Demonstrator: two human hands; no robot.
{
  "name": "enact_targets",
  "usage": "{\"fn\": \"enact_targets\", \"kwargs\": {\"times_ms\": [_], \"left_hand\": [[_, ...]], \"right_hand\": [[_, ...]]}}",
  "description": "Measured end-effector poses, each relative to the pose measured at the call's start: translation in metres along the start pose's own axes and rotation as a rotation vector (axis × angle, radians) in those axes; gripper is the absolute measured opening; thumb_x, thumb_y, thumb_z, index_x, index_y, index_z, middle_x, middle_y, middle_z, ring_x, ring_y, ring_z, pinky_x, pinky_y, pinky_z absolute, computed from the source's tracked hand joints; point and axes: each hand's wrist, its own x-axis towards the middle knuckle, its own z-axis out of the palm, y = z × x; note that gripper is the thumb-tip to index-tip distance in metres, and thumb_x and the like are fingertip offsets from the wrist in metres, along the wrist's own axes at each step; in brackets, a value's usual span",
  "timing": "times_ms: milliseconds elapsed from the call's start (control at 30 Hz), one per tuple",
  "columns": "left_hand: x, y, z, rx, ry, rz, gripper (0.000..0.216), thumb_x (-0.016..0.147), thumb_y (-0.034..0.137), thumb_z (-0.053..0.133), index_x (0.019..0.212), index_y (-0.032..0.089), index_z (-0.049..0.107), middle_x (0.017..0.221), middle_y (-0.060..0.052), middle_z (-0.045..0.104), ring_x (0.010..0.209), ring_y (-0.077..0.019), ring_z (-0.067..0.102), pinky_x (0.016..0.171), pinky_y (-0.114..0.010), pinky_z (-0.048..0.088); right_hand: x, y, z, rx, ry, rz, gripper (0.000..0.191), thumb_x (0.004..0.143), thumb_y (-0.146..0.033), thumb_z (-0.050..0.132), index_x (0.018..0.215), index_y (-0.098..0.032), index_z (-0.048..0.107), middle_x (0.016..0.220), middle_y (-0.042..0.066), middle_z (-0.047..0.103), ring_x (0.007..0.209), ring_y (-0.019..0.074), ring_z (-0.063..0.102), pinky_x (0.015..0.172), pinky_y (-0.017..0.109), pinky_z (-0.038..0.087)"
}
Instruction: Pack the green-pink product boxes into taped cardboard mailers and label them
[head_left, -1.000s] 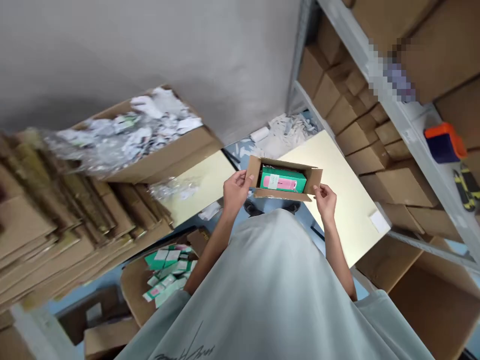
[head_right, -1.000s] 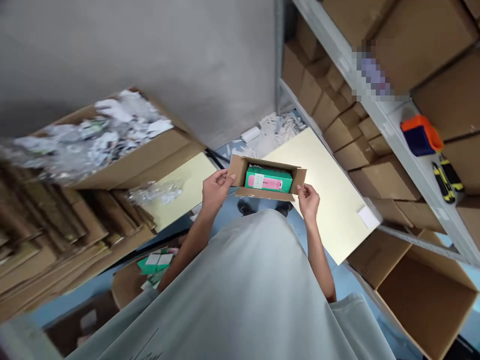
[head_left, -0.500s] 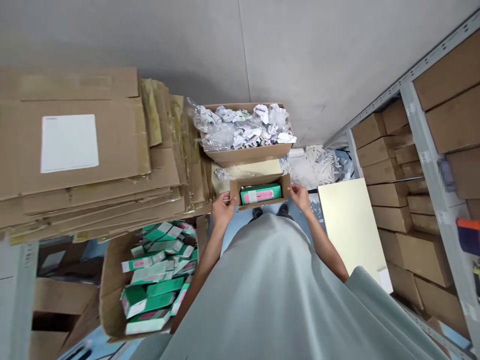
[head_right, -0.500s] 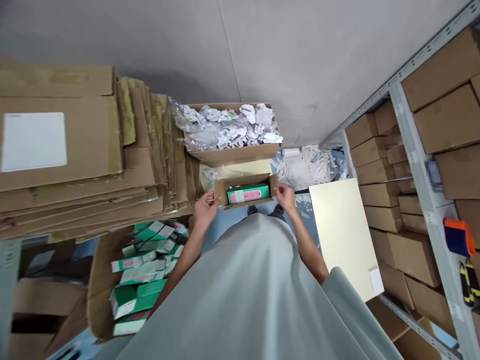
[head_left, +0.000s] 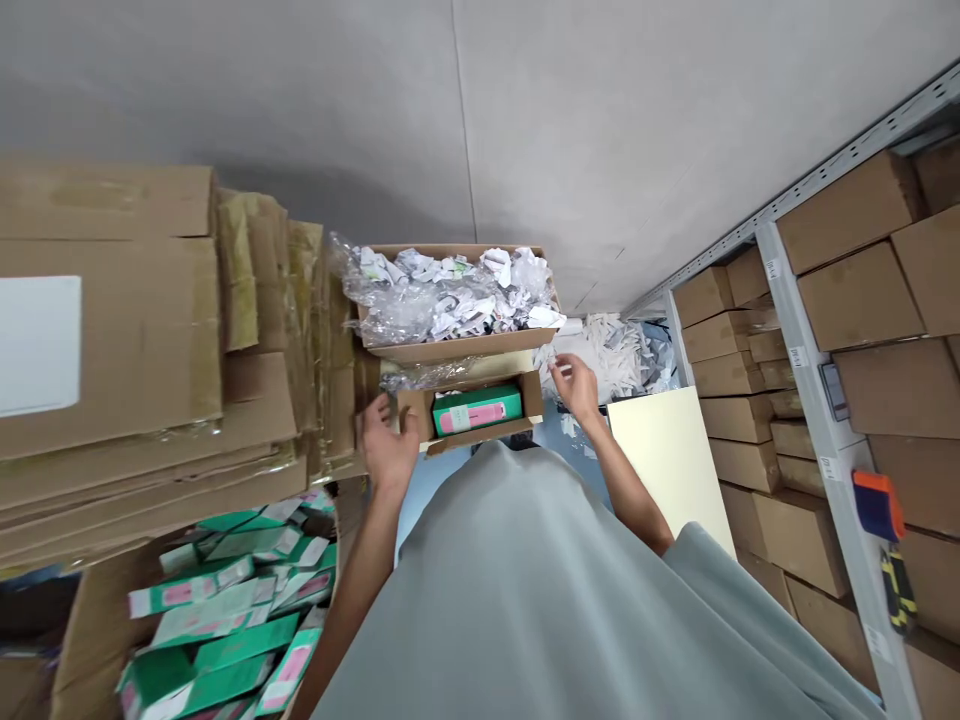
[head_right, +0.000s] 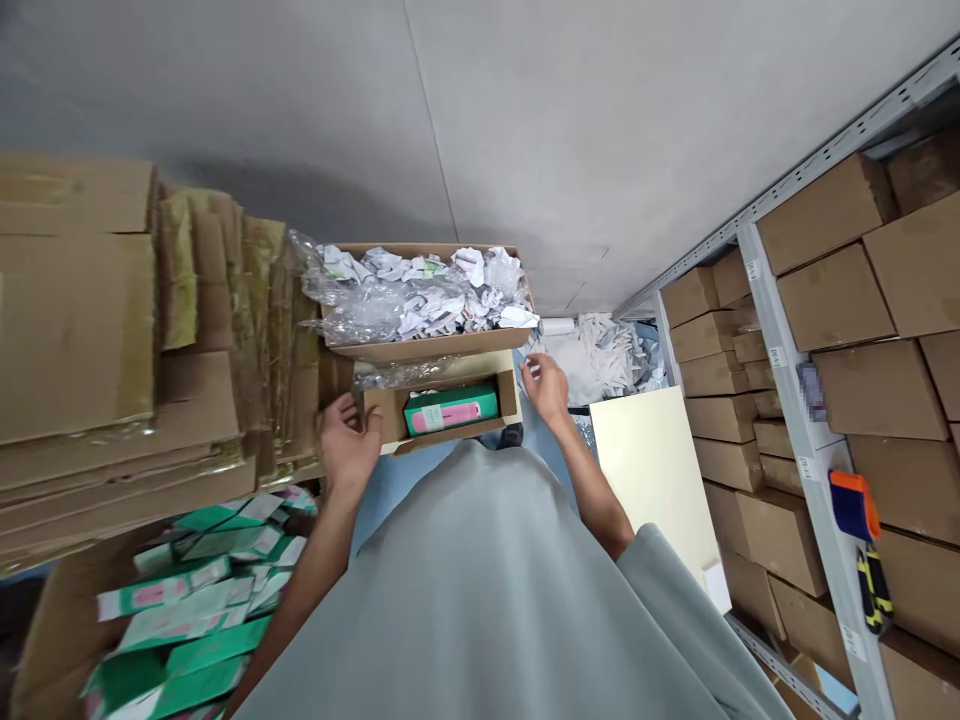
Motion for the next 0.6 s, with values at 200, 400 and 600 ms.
{"fn": "enact_targets", "kwargs": {"times_ms": [200, 400, 600], "left_hand": [[0.019, 0.087, 0.013, -0.005, 0.006, 0.340, 0.044, 0.100, 0.036, 0.068, 0.141, 0.021, 0.073, 0.147, -0.021, 0.070, 0.146, -0.0385, 0.064, 0.133, -0.058, 0.047], [0.041, 0.141, 0.050, -0.042, -0.157, 0.432, 0.039, 0.102, 0.034, 0.066, 0.137, 0.022, 0.076, 0.143, -0.018, 0.072, 0.144, -0.0365, 0.065, 0.133, -0.053, 0.046], [0.043, 0.168, 0.061, -0.054, -0.192, 0.448, 0.037, 0.103, 0.033, 0.064, 0.136, 0.021, 0.076, 0.142, -0.016, 0.074, 0.141, -0.0344, 0.068, 0.129, -0.050, 0.049]], "right_hand": [[0.071, -0.029, -0.047, -0.361, -0.071, -0.110, 0.054, 0.109, -0.027, 0.067, 0.163, -0.024, 0.065, 0.163, 0.017, 0.064, 0.126, 0.0314, 0.076, 0.104, 0.040, 0.062], [0.092, -0.033, -0.052, -0.450, -0.202, -0.168, 0.044, 0.115, -0.029, 0.056, 0.156, -0.028, 0.073, 0.160, 0.012, 0.068, 0.126, 0.0322, 0.075, 0.106, 0.041, 0.062], [0.076, -0.035, -0.065, -0.316, -0.107, -0.217, 0.042, 0.117, -0.034, 0.056, 0.154, -0.028, 0.076, 0.158, 0.012, 0.070, 0.126, 0.0313, 0.076, 0.104, 0.040, 0.063]]}}
